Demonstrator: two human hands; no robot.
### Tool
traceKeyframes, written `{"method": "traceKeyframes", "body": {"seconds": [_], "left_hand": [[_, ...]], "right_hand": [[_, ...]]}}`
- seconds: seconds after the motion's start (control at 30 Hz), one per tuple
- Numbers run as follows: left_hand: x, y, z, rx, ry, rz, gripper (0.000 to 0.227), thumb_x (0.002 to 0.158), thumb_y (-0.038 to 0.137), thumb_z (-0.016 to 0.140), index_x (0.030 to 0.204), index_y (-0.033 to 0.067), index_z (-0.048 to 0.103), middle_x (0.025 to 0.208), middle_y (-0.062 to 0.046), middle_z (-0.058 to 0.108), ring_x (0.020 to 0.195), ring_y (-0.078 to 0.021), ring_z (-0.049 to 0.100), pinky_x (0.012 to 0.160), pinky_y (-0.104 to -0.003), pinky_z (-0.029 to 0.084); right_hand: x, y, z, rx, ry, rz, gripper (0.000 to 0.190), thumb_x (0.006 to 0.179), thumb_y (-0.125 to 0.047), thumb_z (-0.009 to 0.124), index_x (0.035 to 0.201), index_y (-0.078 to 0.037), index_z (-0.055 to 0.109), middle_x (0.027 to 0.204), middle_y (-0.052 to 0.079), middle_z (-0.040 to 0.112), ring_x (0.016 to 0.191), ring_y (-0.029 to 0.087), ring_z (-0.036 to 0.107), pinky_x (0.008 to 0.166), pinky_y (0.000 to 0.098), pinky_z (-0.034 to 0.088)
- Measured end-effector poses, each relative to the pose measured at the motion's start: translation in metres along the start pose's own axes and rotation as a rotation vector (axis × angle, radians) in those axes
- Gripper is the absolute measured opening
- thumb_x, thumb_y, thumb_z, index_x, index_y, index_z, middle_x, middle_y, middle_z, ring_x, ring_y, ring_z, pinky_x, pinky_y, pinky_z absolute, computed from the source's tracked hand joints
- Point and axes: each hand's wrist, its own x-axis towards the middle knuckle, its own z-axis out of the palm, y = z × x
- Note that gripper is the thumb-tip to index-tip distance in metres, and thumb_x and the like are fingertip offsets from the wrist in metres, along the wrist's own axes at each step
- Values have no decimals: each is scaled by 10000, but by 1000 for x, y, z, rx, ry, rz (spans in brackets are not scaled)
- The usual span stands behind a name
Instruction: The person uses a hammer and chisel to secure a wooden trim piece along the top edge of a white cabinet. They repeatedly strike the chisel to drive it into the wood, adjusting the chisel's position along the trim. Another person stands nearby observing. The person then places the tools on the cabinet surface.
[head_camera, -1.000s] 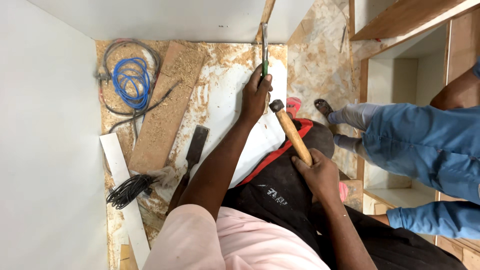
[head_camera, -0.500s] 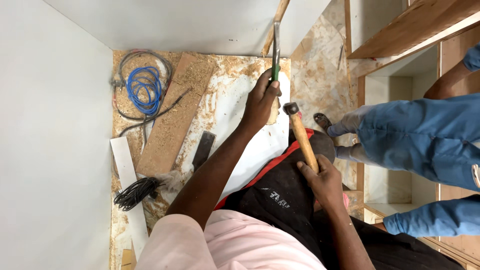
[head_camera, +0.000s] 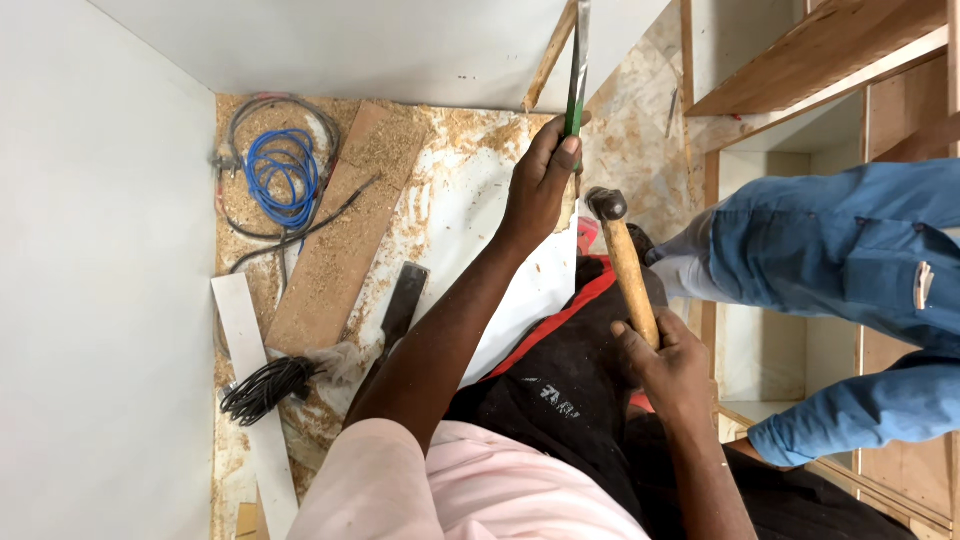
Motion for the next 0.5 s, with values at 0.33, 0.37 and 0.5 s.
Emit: {"method": "traceKeyframes", "body": {"seconds": [0.33,0.37,0.5], "left_hand": [[6,-5,-16,52,-36,-53,497,1113,422,429,1432,64,559,888,1,569,843,-100,584,795,-280,529],[6,-9,-13,16,-44,-36,486,1120,421,437,1417,59,569,914,-5,575,865,-106,593,811,-282,540],[11,-4,-2,-178,-35,-53,467,1103,432,500,1276,10,598,916,-32,588,866,-133,613,813,-297,540]], "right_hand": [[2,-18,-5,18,2,-42,249,887,-199,805,967,8,691,656,14,588,539,77,517,479,268,410],[3,-24,-4,13,6,-49,241,885,-192,802,976,2,693,656,11,591,542,76,522,481,262,417],[-3,-52,-9,109,35,3,197,896,-151,778,998,-5,695,672,14,575,559,83,513,484,266,404]]}}
